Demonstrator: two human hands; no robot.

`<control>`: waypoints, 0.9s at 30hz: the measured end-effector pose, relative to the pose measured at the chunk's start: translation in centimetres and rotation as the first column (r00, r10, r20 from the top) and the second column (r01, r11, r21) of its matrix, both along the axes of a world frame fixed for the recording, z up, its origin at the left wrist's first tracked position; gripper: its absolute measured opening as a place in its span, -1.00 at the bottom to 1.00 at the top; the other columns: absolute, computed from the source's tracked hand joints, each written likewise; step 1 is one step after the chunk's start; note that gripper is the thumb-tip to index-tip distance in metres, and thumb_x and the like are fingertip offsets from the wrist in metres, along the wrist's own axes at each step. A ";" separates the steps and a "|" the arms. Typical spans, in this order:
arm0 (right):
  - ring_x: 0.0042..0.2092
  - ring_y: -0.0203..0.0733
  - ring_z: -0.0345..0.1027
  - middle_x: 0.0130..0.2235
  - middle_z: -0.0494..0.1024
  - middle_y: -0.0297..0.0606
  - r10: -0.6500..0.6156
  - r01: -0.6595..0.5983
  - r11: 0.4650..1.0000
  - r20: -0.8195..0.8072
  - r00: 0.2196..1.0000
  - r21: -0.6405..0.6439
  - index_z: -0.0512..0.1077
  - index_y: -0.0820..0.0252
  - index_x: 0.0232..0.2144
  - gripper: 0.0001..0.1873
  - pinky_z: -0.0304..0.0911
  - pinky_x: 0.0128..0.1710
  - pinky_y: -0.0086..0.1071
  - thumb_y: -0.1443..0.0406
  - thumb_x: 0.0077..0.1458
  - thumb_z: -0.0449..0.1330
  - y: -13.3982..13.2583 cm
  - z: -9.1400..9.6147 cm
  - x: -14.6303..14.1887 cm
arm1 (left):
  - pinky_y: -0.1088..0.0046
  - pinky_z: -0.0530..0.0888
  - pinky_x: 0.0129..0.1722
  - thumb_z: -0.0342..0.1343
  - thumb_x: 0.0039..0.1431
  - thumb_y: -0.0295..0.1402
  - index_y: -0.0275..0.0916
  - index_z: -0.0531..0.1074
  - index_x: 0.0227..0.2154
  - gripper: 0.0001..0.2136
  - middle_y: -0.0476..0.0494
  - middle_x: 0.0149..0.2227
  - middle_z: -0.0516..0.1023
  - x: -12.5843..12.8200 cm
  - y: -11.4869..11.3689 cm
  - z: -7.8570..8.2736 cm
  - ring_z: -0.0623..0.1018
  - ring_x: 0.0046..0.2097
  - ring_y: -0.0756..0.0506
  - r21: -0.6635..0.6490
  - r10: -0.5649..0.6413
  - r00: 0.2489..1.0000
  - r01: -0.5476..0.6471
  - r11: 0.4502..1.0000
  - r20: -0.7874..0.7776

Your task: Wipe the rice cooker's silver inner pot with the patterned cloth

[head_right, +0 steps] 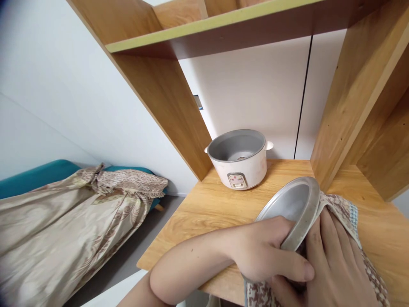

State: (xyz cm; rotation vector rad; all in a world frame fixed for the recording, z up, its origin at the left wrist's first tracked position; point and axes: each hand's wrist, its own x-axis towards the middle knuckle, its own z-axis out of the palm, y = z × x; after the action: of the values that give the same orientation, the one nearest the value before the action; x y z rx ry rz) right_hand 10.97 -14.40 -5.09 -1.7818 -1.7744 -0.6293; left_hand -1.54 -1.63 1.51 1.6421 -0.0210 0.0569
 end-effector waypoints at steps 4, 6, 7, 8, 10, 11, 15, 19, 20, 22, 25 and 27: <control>0.30 0.47 0.13 0.32 0.20 0.31 0.017 -0.018 1.000 0.018 1.000 0.002 0.06 0.54 0.35 0.13 0.11 0.23 0.29 -0.25 0.06 0.10 -0.2 -0.7 1.1 | 0.45 0.44 -0.25 0.16 0.11 -0.18 -0.27 0.38 -0.43 -0.76 0.01 -0.40 0.41 0.1 0.4 -0.4 0.41 -0.29 0.02 0.062 -0.031 0.999 0.034 0.998 -0.043; 0.27 0.42 0.19 0.30 0.24 0.26 0.033 -0.033 0.999 0.004 0.999 -0.017 0.05 0.48 0.37 0.16 0.15 0.23 0.26 -0.26 0.02 0.15 -0.4 -1.0 1.8 | 0.44 0.45 -0.24 0.17 0.09 -0.16 -0.26 0.38 -0.45 -0.76 0.01 -0.42 0.40 0.0 0.5 -0.5 0.42 -0.28 0.00 0.085 -0.052 0.995 0.059 0.995 -0.086; 0.26 0.38 0.22 0.29 0.27 0.21 0.039 -0.040 0.999 -0.012 0.999 -0.023 0.05 0.42 0.38 0.12 0.19 0.21 0.23 -0.23 0.02 0.17 -0.6 -1.1 2.0 | 0.43 0.46 -0.25 0.18 0.09 -0.17 -0.25 0.37 -0.46 -0.75 0.01 -0.43 0.39 0.0 0.5 -0.4 0.42 -0.28 -0.01 0.099 -0.060 0.992 0.071 0.992 -0.110; 0.25 0.36 0.24 0.29 0.29 0.17 0.027 -0.029 0.999 -0.036 0.999 -0.036 0.04 0.36 0.39 0.07 0.22 0.19 0.22 -0.19 0.04 0.17 -0.7 -1.1 2.1 | 0.43 0.46 -0.25 0.18 0.09 -0.17 -0.25 0.35 -0.48 -0.76 0.01 -0.43 0.38 0.0 0.5 -0.4 0.43 -0.27 -0.01 0.118 -0.061 0.990 0.076 0.990 -0.128; 0.25 0.37 0.24 0.28 0.31 0.10 -0.016 0.013 0.999 -0.077 0.997 -0.039 0.02 0.25 0.40 -0.04 0.25 0.14 0.25 -0.10 0.11 0.11 -1.0 -1.0 1.9 | 0.44 0.46 -0.26 0.16 0.09 -0.21 -0.24 0.33 -0.48 -0.78 0.01 -0.43 0.38 0.0 0.4 -0.3 0.42 -0.27 -0.01 0.164 -0.049 0.989 0.072 0.984 -0.141; 0.26 0.44 0.22 0.28 0.32 0.09 -0.049 0.047 0.999 -0.075 0.996 -0.023 0.01 0.20 0.41 -0.07 0.25 0.10 0.32 -0.09 0.12 0.08 -1.1 -0.9 1.7 | 0.45 0.45 -0.27 0.15 0.10 -0.22 -0.24 0.32 -0.49 -0.79 0.02 -0.43 0.37 0.0 0.4 -0.2 0.42 -0.29 0.00 0.186 -0.048 0.990 0.073 0.980 -0.135; 0.30 0.63 0.09 0.32 0.23 0.21 -0.070 0.069 0.997 -0.028 0.997 -0.039 -0.11 0.30 0.44 0.02 0.23 0.03 0.40 -0.12 0.12 0.04 -1.0 -0.5 0.8 | 0.49 0.40 -0.32 0.14 0.09 -0.28 -0.25 0.30 -0.49 -0.82 0.05 -0.44 0.37 0.1 0.4 0.0 0.39 -0.34 0.05 0.229 -0.056 0.994 0.077 0.970 -0.097; 0.27 0.53 0.16 0.30 0.23 0.29 -0.037 0.037 0.999 -0.023 0.999 0.001 0.00 0.46 0.38 0.02 0.18 0.15 0.33 -0.17 0.14 0.01 -0.4 0.0 0.6 | 0.48 0.40 -0.32 0.18 0.05 -0.28 -0.26 0.33 -0.47 -0.82 0.04 -0.42 0.41 0.2 0.7 0.0 0.41 -0.33 0.04 0.235 -0.041 0.992 0.068 0.970 -0.116; 0.25 0.51 0.19 0.28 0.26 0.28 -0.030 0.030 0.999 -0.019 0.999 0.012 0.05 0.47 0.35 0.01 0.19 0.15 0.31 -0.18 0.14 0.02 -0.3 0.1 0.7 | 0.48 0.40 -0.31 0.17 0.05 -0.28 -0.26 0.33 -0.48 -0.82 0.04 -0.43 0.40 0.2 0.8 -0.1 0.41 -0.32 0.03 0.230 -0.038 0.992 0.066 0.971 -0.124; 0.22 0.44 0.25 0.26 0.31 0.23 -0.020 0.020 1.000 -0.014 1.000 0.015 0.10 0.43 0.33 -0.01 0.24 0.13 0.26 -0.18 0.11 0.07 -0.1 0.2 1.1 | 0.47 0.40 -0.30 0.17 0.05 -0.26 -0.26 0.31 -0.51 -0.80 0.04 -0.45 0.37 0.2 0.9 -0.3 0.40 -0.31 0.02 0.228 -0.031 0.991 0.060 0.972 -0.128; 0.23 0.36 0.27 0.27 0.32 0.15 -0.026 0.025 0.999 -0.037 0.999 -0.022 0.07 0.34 0.36 0.03 0.28 0.12 0.20 -0.17 0.04 0.15 0.0 0.1 1.5 | 0.45 0.40 -0.30 0.16 0.06 -0.23 -0.25 0.31 -0.52 -0.78 0.03 -0.45 0.37 0.3 0.9 -0.5 0.41 -0.30 0.01 0.231 -0.046 0.991 0.074 0.970 -0.126; 0.26 0.35 0.25 0.28 0.31 0.13 -0.055 0.051 0.998 -0.078 0.995 -0.046 0.04 0.32 0.38 0.03 0.28 0.14 0.19 -0.15 0.03 0.15 0.0 0.1 1.6 | 0.46 0.39 -0.31 0.17 0.06 -0.24 -0.25 0.33 -0.50 -0.80 0.04 -0.45 0.39 0.3 0.9 -0.4 0.41 -0.32 0.02 0.230 -0.058 0.991 0.085 0.970 -0.121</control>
State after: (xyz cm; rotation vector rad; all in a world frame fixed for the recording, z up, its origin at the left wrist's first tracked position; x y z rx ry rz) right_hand 12.53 -14.44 -5.00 -1.8627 -1.7052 -0.5363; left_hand -1.28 -0.76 1.12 1.8776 0.0005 -0.0981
